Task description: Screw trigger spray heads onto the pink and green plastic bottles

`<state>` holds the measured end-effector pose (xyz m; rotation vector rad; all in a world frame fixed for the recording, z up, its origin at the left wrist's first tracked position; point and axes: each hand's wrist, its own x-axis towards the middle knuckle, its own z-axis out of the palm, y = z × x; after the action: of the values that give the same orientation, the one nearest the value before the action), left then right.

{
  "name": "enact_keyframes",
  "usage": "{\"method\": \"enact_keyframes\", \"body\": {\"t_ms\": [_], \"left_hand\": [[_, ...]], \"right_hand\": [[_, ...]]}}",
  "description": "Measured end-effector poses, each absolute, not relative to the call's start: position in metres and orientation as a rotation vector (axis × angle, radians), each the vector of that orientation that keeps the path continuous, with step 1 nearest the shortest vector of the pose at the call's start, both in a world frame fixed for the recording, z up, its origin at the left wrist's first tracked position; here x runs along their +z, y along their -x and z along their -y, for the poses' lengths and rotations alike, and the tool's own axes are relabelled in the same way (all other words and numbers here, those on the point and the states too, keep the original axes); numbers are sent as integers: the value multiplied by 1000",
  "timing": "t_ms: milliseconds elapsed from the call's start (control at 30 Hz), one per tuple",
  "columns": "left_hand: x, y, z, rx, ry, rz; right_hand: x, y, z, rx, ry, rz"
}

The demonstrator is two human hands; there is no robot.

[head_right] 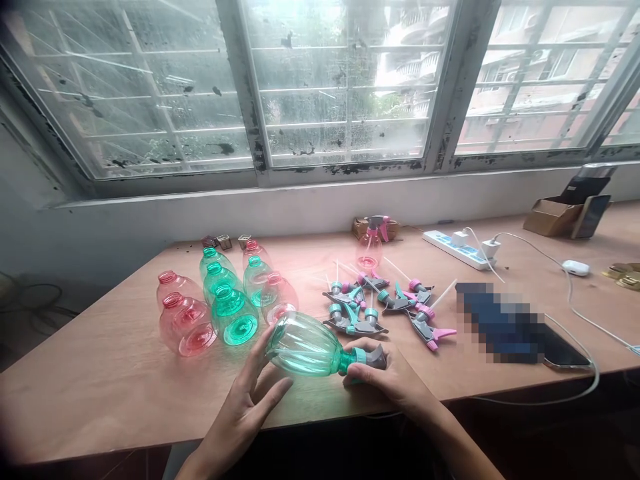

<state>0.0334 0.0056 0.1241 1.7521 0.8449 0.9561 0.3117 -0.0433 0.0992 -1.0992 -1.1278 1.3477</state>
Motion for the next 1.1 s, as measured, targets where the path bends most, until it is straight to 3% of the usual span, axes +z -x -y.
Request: {"method": "enact_keyframes", "body": {"t_ms": [367, 700, 1100], "left_hand": [[131, -34, -8, 1162, -1737, -872], [125, -28, -15, 946, -1326, -789], [124, -27, -10, 915, -1363, -558]], "right_hand": [[105, -308, 44, 1290, 1138, 1180], [107, -306, 49, 1076, 1189, 1340], [100, -307, 42, 1308, 995, 1021]]}}
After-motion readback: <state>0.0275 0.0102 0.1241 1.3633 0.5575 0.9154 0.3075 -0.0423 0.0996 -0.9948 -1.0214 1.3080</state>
